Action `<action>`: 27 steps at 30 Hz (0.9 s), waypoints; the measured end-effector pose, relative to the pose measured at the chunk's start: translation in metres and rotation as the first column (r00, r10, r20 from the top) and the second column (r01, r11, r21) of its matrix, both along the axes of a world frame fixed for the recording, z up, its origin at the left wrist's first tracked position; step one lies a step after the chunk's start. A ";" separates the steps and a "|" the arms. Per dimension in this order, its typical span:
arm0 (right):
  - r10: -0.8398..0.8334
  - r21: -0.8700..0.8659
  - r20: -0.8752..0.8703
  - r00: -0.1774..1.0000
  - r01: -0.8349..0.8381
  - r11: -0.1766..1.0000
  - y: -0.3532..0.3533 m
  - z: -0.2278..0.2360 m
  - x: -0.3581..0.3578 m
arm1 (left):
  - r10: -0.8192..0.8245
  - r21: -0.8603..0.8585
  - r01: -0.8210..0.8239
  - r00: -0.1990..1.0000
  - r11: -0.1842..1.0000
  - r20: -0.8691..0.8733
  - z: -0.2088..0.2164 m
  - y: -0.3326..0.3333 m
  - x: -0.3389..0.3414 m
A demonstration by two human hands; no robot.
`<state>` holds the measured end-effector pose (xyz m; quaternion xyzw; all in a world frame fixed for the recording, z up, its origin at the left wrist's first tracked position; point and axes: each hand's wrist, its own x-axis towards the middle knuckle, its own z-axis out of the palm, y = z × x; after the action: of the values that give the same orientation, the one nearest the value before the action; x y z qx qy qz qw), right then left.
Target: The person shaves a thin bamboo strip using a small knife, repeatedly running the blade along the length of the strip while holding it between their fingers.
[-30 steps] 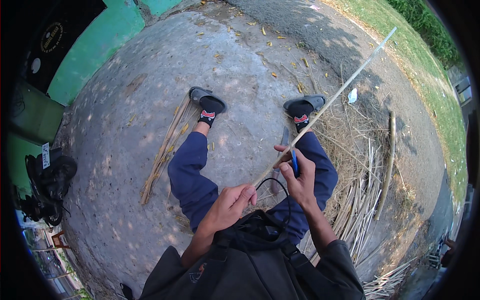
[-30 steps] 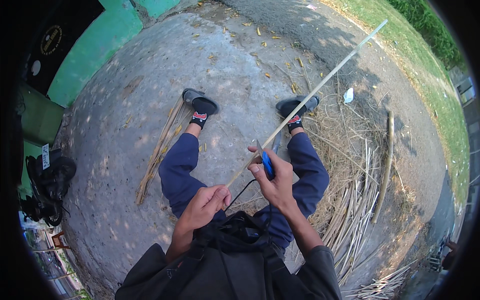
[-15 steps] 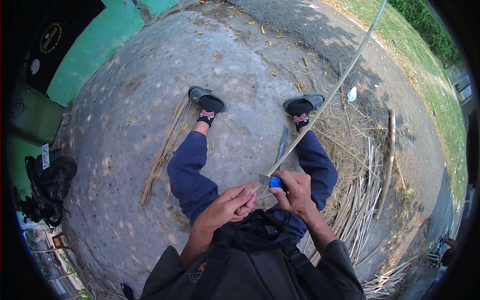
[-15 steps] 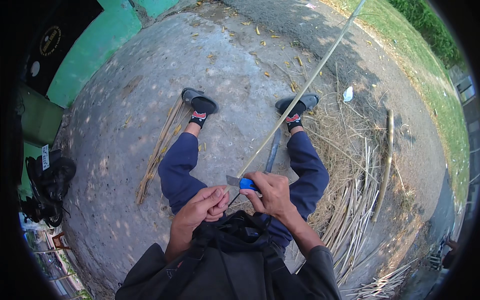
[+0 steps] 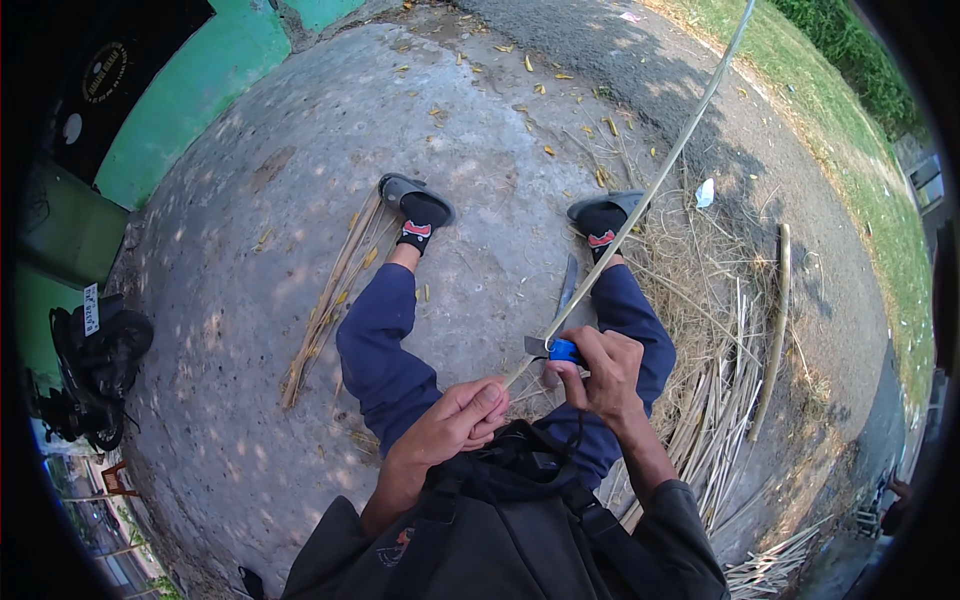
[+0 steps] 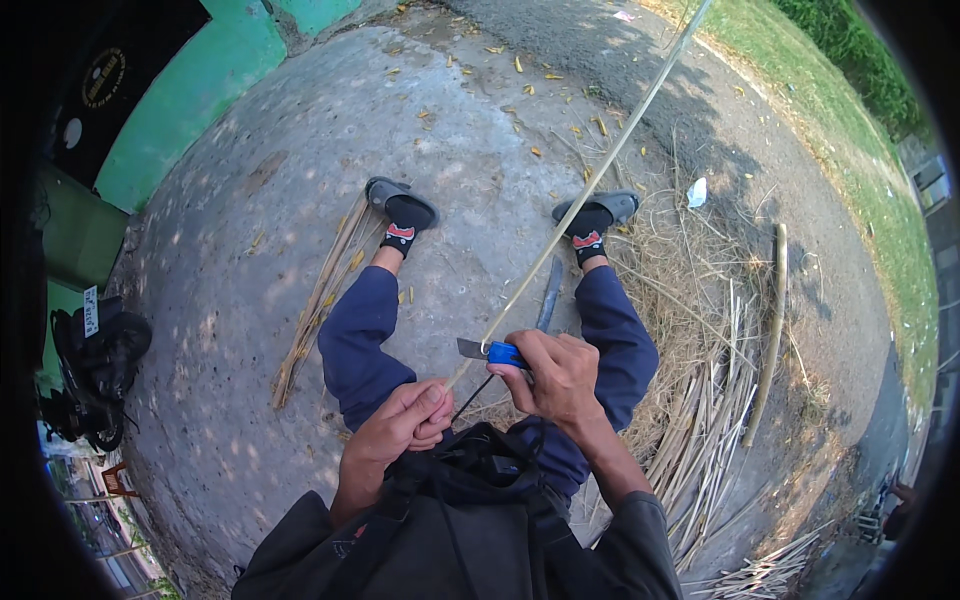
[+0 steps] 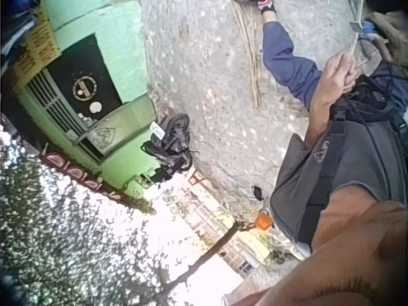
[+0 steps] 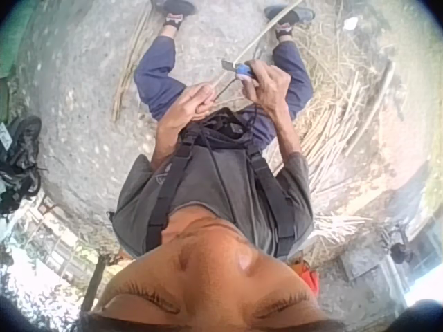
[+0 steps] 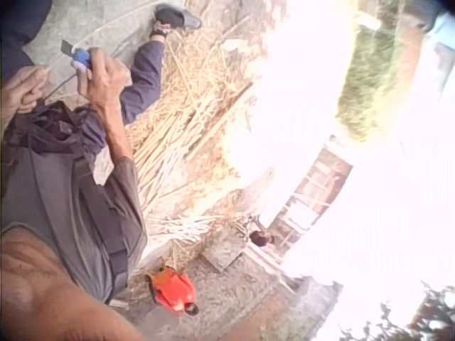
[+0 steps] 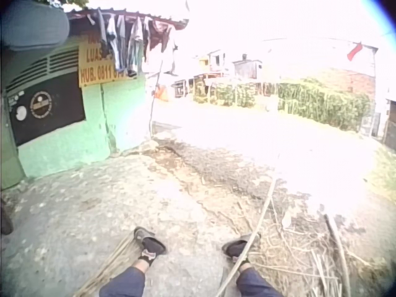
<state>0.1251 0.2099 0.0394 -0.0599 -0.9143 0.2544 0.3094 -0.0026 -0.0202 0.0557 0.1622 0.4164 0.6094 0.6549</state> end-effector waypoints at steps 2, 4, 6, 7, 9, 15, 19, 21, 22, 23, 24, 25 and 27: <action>-0.108 0.019 -0.047 0.993 0.108 0.994 0.013 0.002 -0.003 | -0.007 -0.011 0.006 0.999 1.000 -0.032 -0.003 -0.006 0.002; -0.166 0.029 -0.069 0.984 0.168 0.985 0.019 0.005 -0.006 | 0.011 -0.018 -0.011 0.999 1.000 -0.037 -0.002 -0.010 0.002; -0.105 0.041 -0.041 0.994 0.107 0.993 0.020 0.008 -0.010 | 0.029 -0.025 -0.030 0.999 0.999 -0.041 -0.001 -0.011 0.003; -0.106 0.042 -0.040 0.994 0.108 0.993 0.021 0.007 -0.011 | 0.046 -0.029 -0.048 0.998 0.998 -0.054 -0.001 -0.010 0.003; -0.240 -0.046 -0.101 0.965 0.237 0.970 0.030 0.002 -0.013 | 0.066 -0.031 -0.069 0.995 0.997 -0.069 -0.001 -0.013 0.003; -0.607 -0.474 -0.114 0.787 0.494 0.729 0.128 0.000 0.005 | -0.009 -0.081 -0.001 0.993 0.997 -0.118 -0.008 -0.039 0.012; -0.333 -0.476 -0.087 0.939 0.255 0.842 0.069 -0.003 0.010 | 0.089 -0.067 -0.100 0.984 0.993 -0.155 -0.009 -0.033 0.002; -0.117 -0.217 -0.070 0.991 0.099 0.971 0.040 -0.013 0.008 | 0.078 -0.072 -0.089 0.987 0.993 -0.139 -0.007 -0.028 0.003; -0.024 -0.171 0.016 1.000 0.027 0.985 0.026 -0.004 0.008 | 0.078 -0.052 -0.088 0.982 0.995 -0.170 -0.005 -0.022 0.005; 0.027 -0.144 -0.009 1.000 -0.028 0.989 0.017 -0.010 0.005 | 0.078 -0.032 -0.087 0.976 0.996 -0.202 -0.004 -0.019 0.008; 0.044 -0.109 -0.011 0.999 -0.045 0.993 0.009 -0.009 0.004 | 0.074 -0.033 -0.082 0.976 0.996 -0.203 -0.002 -0.017 0.010; 0.044 -0.093 0.002 0.999 -0.044 0.995 0.005 -0.006 0.002 | 0.068 -0.035 -0.077 0.975 0.996 -0.214 0.000 -0.015 0.011; 0.044 -0.077 0.012 0.999 -0.043 0.996 0.003 -0.004 0.001 | 0.061 -0.038 -0.071 0.972 0.997 -0.227 0.002 -0.015 0.012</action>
<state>0.1259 0.2132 0.0353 -0.0535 -0.9071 0.2954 0.2949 0.0093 -0.0356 0.0574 0.2014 0.5070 0.5990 0.5862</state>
